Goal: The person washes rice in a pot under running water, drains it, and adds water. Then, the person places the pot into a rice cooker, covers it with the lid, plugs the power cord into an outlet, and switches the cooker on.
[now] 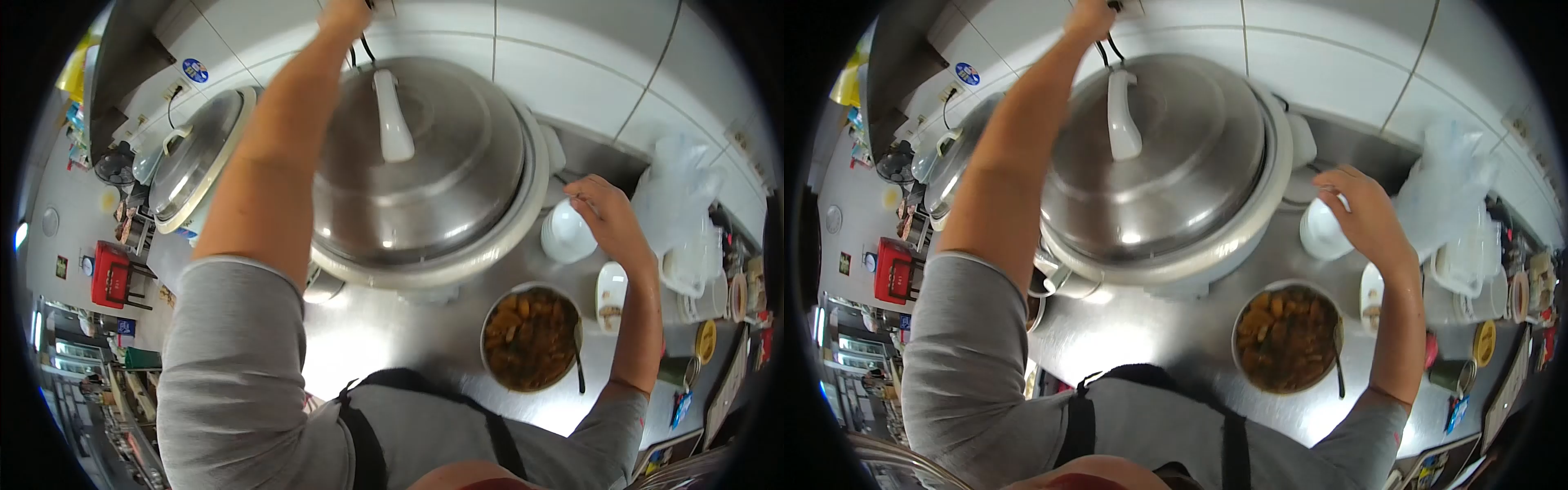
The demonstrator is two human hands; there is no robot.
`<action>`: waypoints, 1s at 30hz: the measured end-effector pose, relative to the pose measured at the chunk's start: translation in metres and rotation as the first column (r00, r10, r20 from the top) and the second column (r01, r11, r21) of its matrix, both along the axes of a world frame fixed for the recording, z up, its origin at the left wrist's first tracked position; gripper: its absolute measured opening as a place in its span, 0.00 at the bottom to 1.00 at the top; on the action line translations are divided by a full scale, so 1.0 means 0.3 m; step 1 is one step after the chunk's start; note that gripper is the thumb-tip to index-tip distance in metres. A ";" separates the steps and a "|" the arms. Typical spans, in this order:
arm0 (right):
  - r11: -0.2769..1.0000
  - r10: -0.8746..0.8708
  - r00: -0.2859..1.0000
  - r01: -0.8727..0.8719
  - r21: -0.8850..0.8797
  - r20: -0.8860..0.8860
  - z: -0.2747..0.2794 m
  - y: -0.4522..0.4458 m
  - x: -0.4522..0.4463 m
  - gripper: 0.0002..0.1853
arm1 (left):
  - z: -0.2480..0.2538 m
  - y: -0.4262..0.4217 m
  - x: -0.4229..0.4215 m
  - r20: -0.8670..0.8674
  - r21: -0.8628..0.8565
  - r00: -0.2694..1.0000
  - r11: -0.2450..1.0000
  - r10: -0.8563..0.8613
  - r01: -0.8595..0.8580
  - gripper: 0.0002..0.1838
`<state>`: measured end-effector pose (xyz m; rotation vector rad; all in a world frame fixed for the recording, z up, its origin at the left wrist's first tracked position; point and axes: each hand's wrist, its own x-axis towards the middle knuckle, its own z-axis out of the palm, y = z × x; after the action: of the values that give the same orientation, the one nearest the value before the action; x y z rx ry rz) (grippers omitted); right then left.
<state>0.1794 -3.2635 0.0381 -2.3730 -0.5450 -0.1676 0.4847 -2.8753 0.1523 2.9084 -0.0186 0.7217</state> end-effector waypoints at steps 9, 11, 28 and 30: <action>0.840 0.539 0.718 -0.491 0.229 -0.440 -0.097 0.409 -0.539 0.16 | 0.011 -0.099 -0.850 -0.319 0.009 0.869 0.916 -0.377 0.401 0.45; 0.897 0.442 0.662 -0.314 0.311 -0.606 -0.221 0.494 -0.606 0.19 | -0.098 -0.081 -0.906 -0.308 0.052 0.850 0.884 -0.428 0.464 0.46; -0.118 0.318 0.685 0.715 0.689 -0.656 -0.669 0.768 -0.500 0.14 | -0.228 -0.105 -0.806 -0.038 -0.644 0.782 0.613 -0.622 0.457 0.36; -0.120 0.208 0.768 0.634 0.764 -0.605 -0.701 0.786 -0.496 0.14 | -0.231 -0.102 -0.828 -0.013 -0.559 0.772 0.645 -0.636 0.521 0.35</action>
<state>0.0306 -3.0275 -0.1722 -0.7231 0.3790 0.0259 0.2363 -2.9058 0.0831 2.2068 -0.6135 0.2353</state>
